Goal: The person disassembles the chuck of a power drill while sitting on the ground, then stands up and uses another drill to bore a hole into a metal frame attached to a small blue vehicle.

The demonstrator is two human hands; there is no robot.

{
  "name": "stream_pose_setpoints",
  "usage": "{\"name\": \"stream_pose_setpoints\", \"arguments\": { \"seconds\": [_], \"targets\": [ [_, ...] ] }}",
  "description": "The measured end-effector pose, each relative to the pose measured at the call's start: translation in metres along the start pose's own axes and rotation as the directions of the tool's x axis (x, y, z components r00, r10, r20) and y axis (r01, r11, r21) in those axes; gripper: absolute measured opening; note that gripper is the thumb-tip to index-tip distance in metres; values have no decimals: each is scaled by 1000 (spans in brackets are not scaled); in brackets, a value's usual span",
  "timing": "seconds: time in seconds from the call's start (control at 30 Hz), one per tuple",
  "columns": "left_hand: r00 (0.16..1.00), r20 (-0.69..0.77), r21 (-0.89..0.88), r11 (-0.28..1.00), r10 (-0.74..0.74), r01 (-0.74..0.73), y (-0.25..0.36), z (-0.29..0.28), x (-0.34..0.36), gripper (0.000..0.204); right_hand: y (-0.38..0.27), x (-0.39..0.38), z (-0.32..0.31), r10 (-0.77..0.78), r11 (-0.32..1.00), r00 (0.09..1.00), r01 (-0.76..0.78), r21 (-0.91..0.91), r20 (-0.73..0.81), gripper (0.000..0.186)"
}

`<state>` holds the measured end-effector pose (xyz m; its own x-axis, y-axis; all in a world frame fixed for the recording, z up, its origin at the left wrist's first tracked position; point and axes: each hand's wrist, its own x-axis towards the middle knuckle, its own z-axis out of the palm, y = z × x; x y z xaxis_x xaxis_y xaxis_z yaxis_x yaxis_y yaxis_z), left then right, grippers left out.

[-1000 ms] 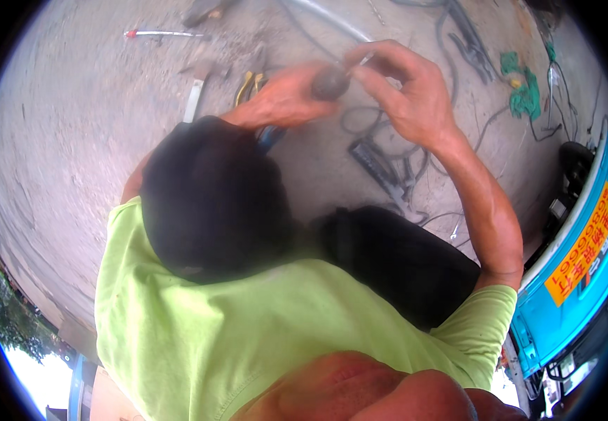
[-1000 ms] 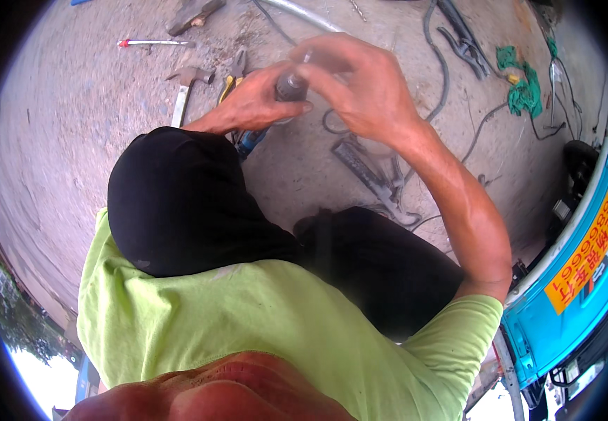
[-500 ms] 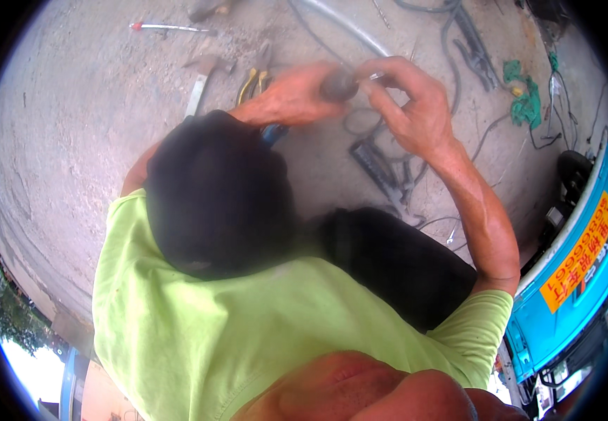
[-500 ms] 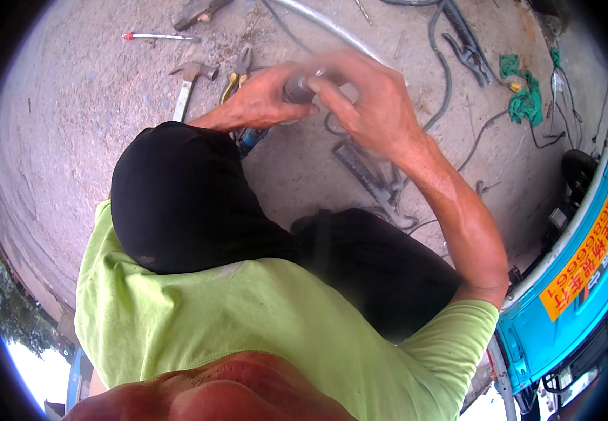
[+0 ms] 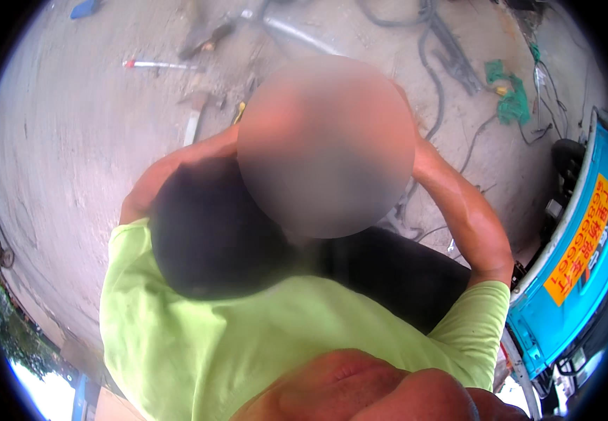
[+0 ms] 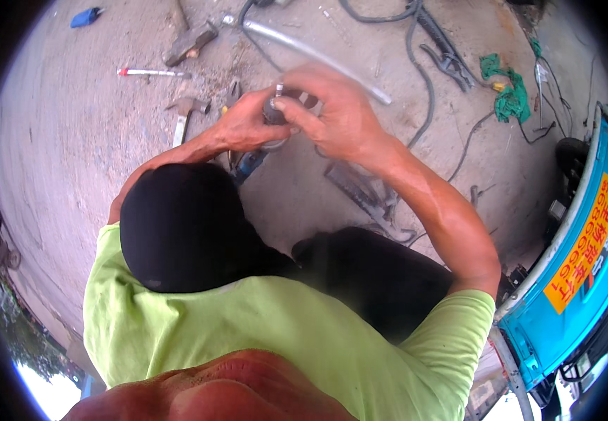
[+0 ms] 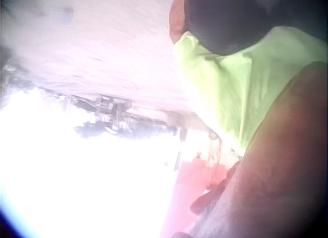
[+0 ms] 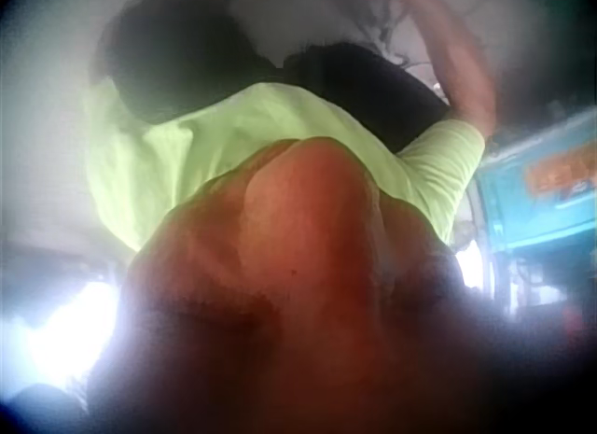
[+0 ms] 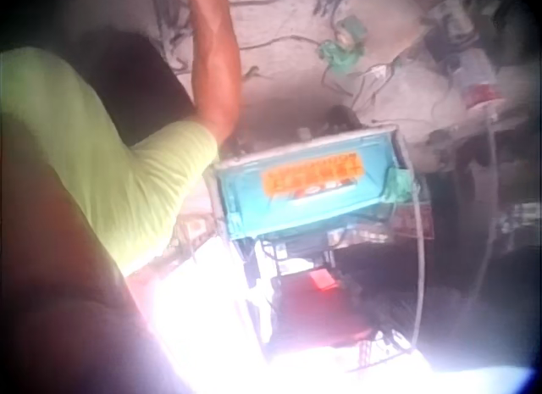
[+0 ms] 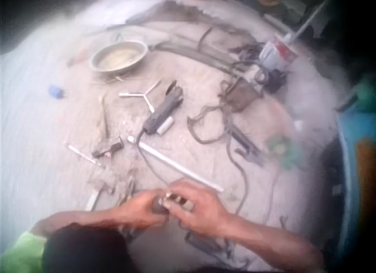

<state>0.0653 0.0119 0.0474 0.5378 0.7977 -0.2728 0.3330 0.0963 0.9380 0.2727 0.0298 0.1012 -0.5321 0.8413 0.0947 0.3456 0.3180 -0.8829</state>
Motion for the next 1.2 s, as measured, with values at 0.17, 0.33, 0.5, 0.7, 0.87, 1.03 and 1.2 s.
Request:
{"name": "stream_pose_setpoints", "arguments": {
  "seconds": [0.17,0.33,0.5,0.7,0.87,1.03,1.2],
  "targets": [
    [997,5,-27,996,83,-83,9,-34,17,45,-48,28,-48,-116,990,975,128,53,-189,25],
    [984,169,23,998,46,-51,168,-52,29,53,-109,34,-99,-25,995,928,59,80,-373,23],
    [970,238,51,998,-53,42,292,-50,0,57,-209,6,-163,81,994,915,-42,105,-396,25],
    [917,380,-118,977,-122,179,403,-2,-83,48,-348,-63,-195,-16,1000,786,4,-20,-618,25],
    [972,226,-104,991,-60,85,505,34,-165,43,-488,-118,-252,48,998,761,-17,53,-646,26],
    [943,332,-143,989,0,50,640,55,-208,53,-596,-164,-291,129,974,713,38,221,-689,26],
    [823,508,-143,967,254,-210,680,81,-210,57,-677,-209,-317,258,965,584,-114,238,-769,27]
  ]
}}
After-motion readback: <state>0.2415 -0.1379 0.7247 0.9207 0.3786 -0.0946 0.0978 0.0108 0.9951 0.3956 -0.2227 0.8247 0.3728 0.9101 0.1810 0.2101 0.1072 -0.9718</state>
